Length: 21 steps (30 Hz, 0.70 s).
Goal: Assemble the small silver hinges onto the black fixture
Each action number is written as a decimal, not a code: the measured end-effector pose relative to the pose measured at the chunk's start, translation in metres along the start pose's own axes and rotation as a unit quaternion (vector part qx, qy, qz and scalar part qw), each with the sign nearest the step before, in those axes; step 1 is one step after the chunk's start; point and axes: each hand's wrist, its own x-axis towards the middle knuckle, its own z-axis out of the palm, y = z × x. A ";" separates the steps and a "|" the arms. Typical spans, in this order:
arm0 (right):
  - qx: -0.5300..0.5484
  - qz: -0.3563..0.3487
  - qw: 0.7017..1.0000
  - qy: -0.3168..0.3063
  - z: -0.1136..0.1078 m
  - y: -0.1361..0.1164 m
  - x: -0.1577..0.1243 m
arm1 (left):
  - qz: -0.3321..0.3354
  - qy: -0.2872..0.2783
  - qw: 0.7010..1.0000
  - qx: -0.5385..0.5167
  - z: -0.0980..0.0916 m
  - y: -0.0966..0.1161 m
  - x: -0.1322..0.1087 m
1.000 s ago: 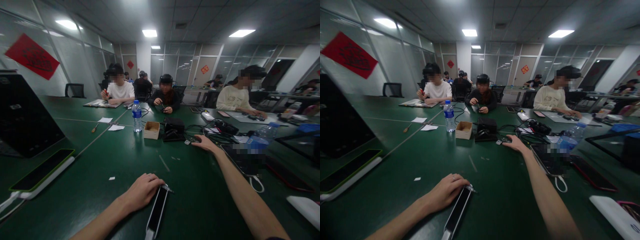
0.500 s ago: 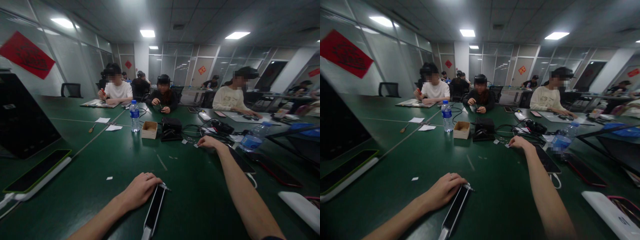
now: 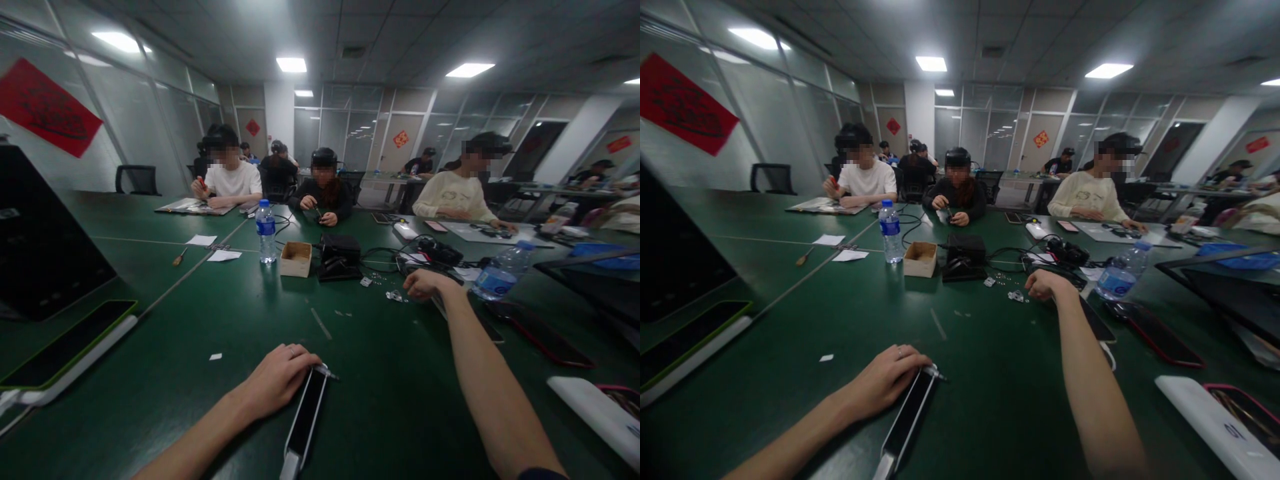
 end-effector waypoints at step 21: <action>-0.034 -0.113 0.987 -0.112 0.038 -0.079 -0.021 | -0.004 0.001 1.000 0.003 0.003 -0.003 -0.002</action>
